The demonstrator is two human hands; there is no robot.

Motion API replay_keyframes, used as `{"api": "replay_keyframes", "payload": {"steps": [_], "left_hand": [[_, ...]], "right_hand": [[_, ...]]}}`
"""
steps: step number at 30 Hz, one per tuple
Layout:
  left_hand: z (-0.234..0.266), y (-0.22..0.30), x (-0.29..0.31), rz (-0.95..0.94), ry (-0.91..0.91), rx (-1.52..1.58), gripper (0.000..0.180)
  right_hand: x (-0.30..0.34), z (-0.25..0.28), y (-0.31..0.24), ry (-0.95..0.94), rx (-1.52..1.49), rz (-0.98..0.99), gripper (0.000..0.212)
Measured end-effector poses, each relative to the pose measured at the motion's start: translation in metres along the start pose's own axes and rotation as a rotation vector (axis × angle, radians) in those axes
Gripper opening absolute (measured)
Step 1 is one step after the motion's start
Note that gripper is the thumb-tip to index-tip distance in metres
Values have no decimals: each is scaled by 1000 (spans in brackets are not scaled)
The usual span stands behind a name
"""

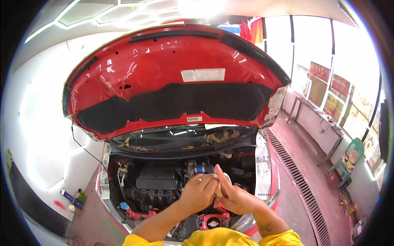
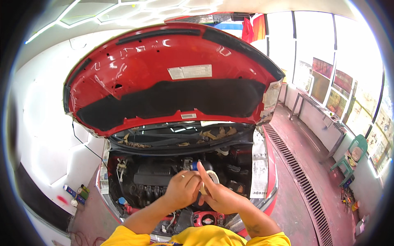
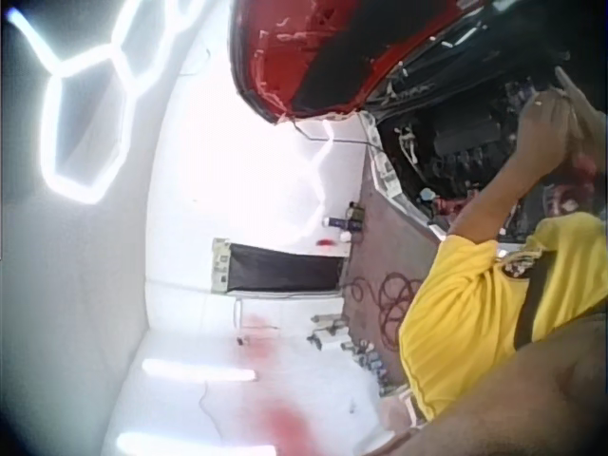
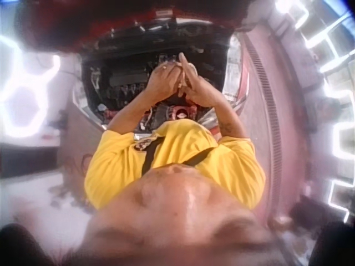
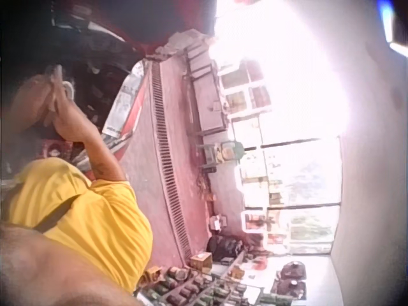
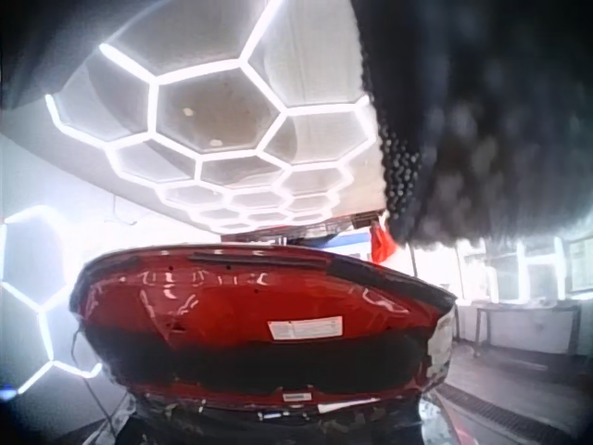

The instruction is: The person applies masking tape to the underside and edges of a red car hood, then closes the hood and continues applying tape to the front bumper and headlight areas. The task involves peeling tape from a roll, positioning it, and smoothing it down by hand.

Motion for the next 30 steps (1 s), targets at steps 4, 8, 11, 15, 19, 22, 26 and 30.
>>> {"api": "replay_keyframes", "payload": {"steps": [4,8,11,15,19,22,26,30], "left_hand": [[-7,-11,18,193,-94,598,16],[27,-26,26,243,-104,754,14],[49,-27,19,324,31,841,14],[73,-20,4,403,203,613,11],[71,-39,1,427,187,807,13],[75,-33,-12,400,176,808,14],[81,-1,-43,215,271,472,14],[131,0,-89,-23,383,161,15]], "right_hand": [[-1,-1,22,170,59,16,103],[6,17,-8,428,632,299,57],[7,19,-36,405,357,620,60],[-4,57,-16,618,694,84,49],[6,55,-30,752,780,237,35],[-1,67,-19,884,777,240,32],[-1,92,-3,1252,606,168,25],[45,168,23,1851,-226,591,43]]}}
Point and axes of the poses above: each hand's wrist, its own x-axis away from the middle knuckle, its own z-axis out of the back of the hand, y = z × x, the point moved 2 cm from there along -x, towards the middle knuckle, and after that the axes turned 14 degrees about -y, right-handed, at the moved point
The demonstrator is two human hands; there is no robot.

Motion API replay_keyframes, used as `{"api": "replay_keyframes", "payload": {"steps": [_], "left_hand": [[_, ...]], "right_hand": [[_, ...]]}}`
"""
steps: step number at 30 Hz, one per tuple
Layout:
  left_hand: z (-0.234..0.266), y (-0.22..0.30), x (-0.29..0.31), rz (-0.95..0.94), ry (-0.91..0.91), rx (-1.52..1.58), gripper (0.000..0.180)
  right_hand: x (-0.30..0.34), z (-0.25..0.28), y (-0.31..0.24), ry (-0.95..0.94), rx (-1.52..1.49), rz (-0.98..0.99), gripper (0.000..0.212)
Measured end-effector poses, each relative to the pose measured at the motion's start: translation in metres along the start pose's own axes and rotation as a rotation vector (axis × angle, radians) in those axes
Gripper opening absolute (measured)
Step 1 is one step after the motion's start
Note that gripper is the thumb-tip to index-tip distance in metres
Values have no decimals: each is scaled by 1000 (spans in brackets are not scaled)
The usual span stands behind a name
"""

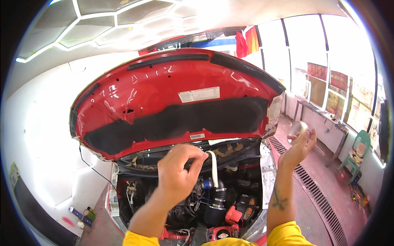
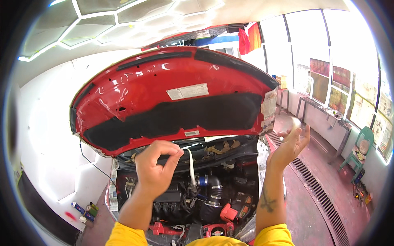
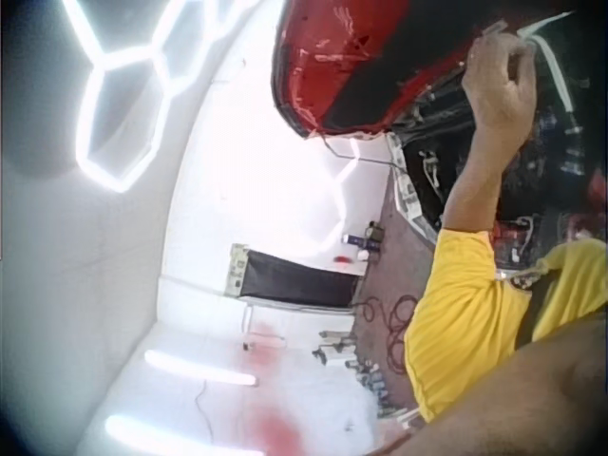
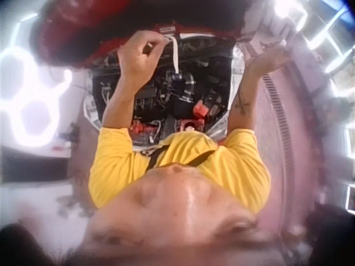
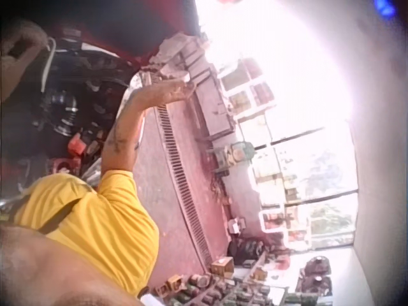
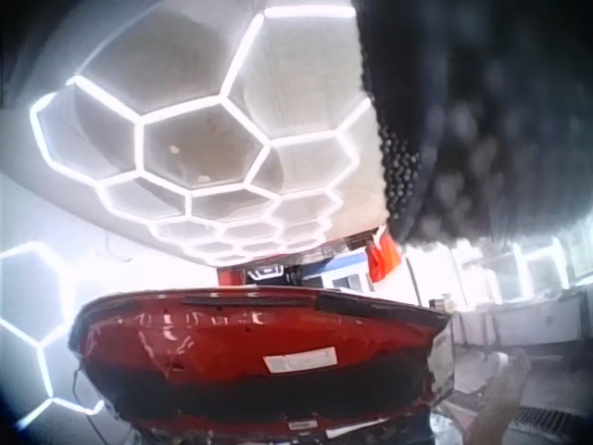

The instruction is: The person applies masking tape to the underside and edges of a red car hood, then closes the hood and continues applying tape to the front bumper and headlight areas. The task involves peeling tape from a roll, positioning it, and smoothing it down by hand.

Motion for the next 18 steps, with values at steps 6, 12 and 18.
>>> {"api": "replay_keyframes", "payload": {"steps": [6,12,18], "left_hand": [[49,6,-107,-94,-183,-423,17],[87,7,-175,-20,55,-428,19],[109,-5,-192,66,109,-374,18]], "right_hand": [[14,-123,-70,-963,55,96,61],[-15,-208,-84,-1019,167,52,27],[-47,-236,-78,-998,186,189,22]]}}
Point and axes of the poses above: each hand's wrist, its own x-axis away from the middle knuckle, its own z-axis out of the back of the hand, y = z × x, the point moved 2 cm from there along -x, towards the middle knuckle, and after that the axes turned 14 degrees about -y, right-handed, at the moved point
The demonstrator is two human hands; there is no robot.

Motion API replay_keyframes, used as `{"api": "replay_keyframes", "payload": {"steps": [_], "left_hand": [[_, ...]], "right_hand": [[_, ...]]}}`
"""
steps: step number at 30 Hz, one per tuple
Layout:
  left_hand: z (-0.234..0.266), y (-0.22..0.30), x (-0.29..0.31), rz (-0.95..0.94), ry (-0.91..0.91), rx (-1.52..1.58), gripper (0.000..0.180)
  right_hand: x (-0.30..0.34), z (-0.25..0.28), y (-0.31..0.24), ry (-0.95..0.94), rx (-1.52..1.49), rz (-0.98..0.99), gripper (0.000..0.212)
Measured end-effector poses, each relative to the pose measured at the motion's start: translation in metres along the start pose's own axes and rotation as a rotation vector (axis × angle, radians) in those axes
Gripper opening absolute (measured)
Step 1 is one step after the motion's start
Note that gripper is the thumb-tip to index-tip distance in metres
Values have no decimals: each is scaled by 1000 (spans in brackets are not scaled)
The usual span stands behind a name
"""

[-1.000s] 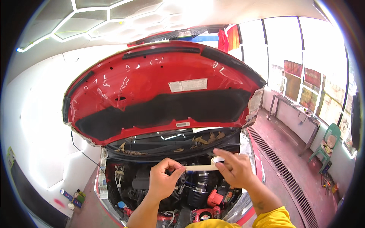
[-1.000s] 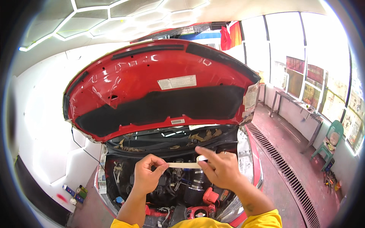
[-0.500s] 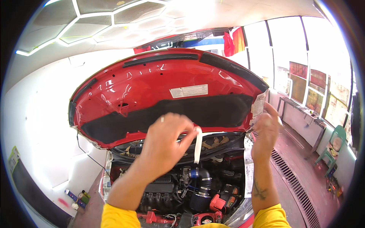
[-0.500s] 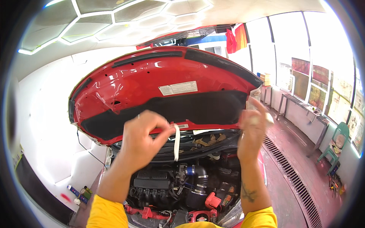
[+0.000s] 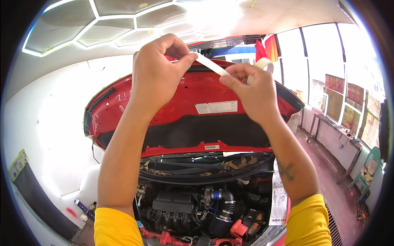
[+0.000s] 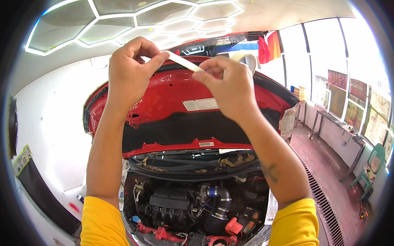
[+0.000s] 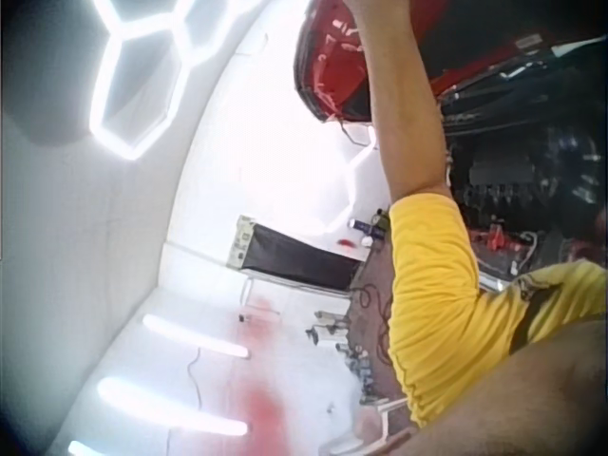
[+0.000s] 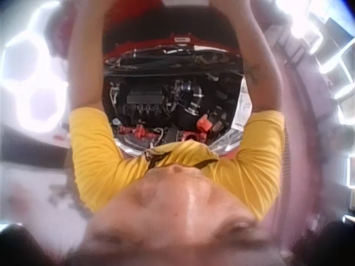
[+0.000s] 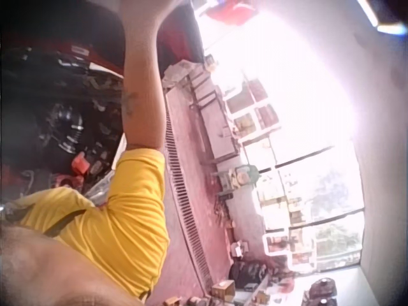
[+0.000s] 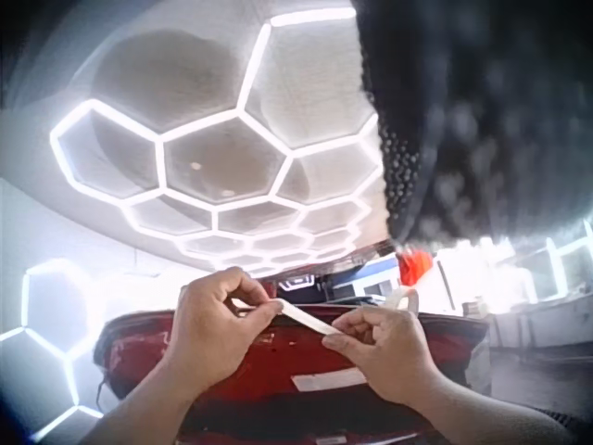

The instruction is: The person applies masking tape to the underside and edges of a red car hood, then closes the hood and continues applying tape to the front bumper and headlight areas. The task involves peeling tape from a roll, positioning it, and smoothing it down by hand.

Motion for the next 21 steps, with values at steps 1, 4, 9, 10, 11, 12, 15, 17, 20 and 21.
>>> {"api": "replay_keyframes", "payload": {"steps": [1,4,9,10,11,12,15,17,20,21], "left_hand": [[0,-5,-3,0,5,2,18],[-10,-26,-6,-22,49,46,16],[-43,-59,-1,153,78,104,15],[-48,-61,-1,167,95,42,15],[-53,-63,-1,181,113,-21,16],[-59,-65,-3,180,143,-66,19],[-69,-72,-8,61,273,-193,22],[-72,-75,-10,46,293,-197,22],[-75,-77,-11,34,320,-208,22],[-75,-78,-11,35,327,-214,21]], "right_hand": [[-8,7,4,11,47,10,21],[-29,19,6,40,192,52,20],[-42,15,18,90,458,99,23],[-44,12,26,121,506,128,24],[-44,8,32,154,523,131,24],[-42,5,37,191,543,133,24],[-42,-2,42,275,618,148,23],[-41,-5,41,273,664,108,21],[-43,-8,43,315,704,126,19],[-43,-9,45,319,714,129,18]]}}
Point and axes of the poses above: each hand's wrist, its own x-axis away from the middle knuckle, its own z-axis out of the back of the hand, y = z × x, the point moved 2 cm from there along -x, towards the middle knuckle, and after that the axes turned 14 degrees about -y, right-handed, at the moved point
